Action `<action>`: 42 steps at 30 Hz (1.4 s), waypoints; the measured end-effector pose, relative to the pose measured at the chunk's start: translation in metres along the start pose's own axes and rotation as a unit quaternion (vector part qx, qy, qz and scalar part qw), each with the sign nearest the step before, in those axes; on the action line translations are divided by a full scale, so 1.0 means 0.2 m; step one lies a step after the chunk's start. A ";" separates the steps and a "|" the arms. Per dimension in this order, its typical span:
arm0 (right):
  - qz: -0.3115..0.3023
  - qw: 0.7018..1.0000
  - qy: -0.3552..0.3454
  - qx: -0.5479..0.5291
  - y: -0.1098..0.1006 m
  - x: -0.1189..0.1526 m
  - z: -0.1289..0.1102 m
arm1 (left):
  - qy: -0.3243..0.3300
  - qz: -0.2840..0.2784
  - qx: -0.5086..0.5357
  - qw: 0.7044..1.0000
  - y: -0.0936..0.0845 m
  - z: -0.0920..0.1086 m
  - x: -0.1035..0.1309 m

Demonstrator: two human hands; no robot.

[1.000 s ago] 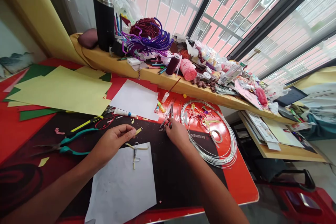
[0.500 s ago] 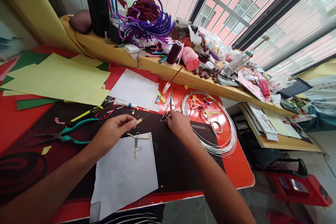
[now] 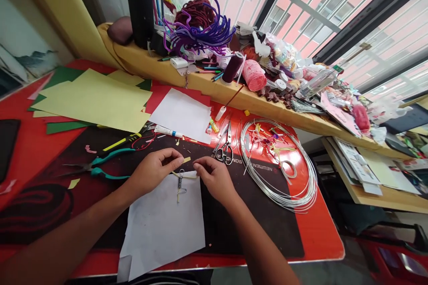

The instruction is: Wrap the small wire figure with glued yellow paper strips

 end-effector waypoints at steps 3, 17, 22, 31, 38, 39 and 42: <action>-0.027 0.999 0.006 -0.046 0.03 0.01 0.01 | 0.005 -0.011 -0.040 0.999 0.01 0.00 0.00; -0.020 0.998 0.015 -0.058 0.04 0.06 0.03 | 0.013 -0.073 -0.112 0.991 0.08 -0.04 0.01; 0.000 0.994 0.033 -0.101 0.02 0.07 0.03 | -0.016 -0.054 -0.061 0.997 0.05 -0.04 0.01; 0.015 0.994 0.057 -0.096 0.02 0.09 0.05 | -0.012 -0.093 -0.066 0.993 0.09 -0.04 0.01; 0.035 0.997 0.068 0.033 -0.04 0.15 0.10 | 0.007 -0.024 -0.089 0.996 0.06 -0.03 0.01; 0.029 0.996 0.074 0.052 -0.05 0.16 0.11 | 0.007 -0.022 -0.091 0.996 0.05 -0.04 0.01; 0.014 0.991 0.083 0.103 -0.06 0.19 0.14 | 0.009 -0.032 -0.097 0.995 0.06 -0.04 0.01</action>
Point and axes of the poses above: each hand's wrist, its own x-axis away from the middle knuckle, its own y-axis out of the palm, z = x × y, the point moved 4 cm from there along -x, towards the middle knuckle, and after that the axes turned 11 degrees about y, right-handed, at the moved point
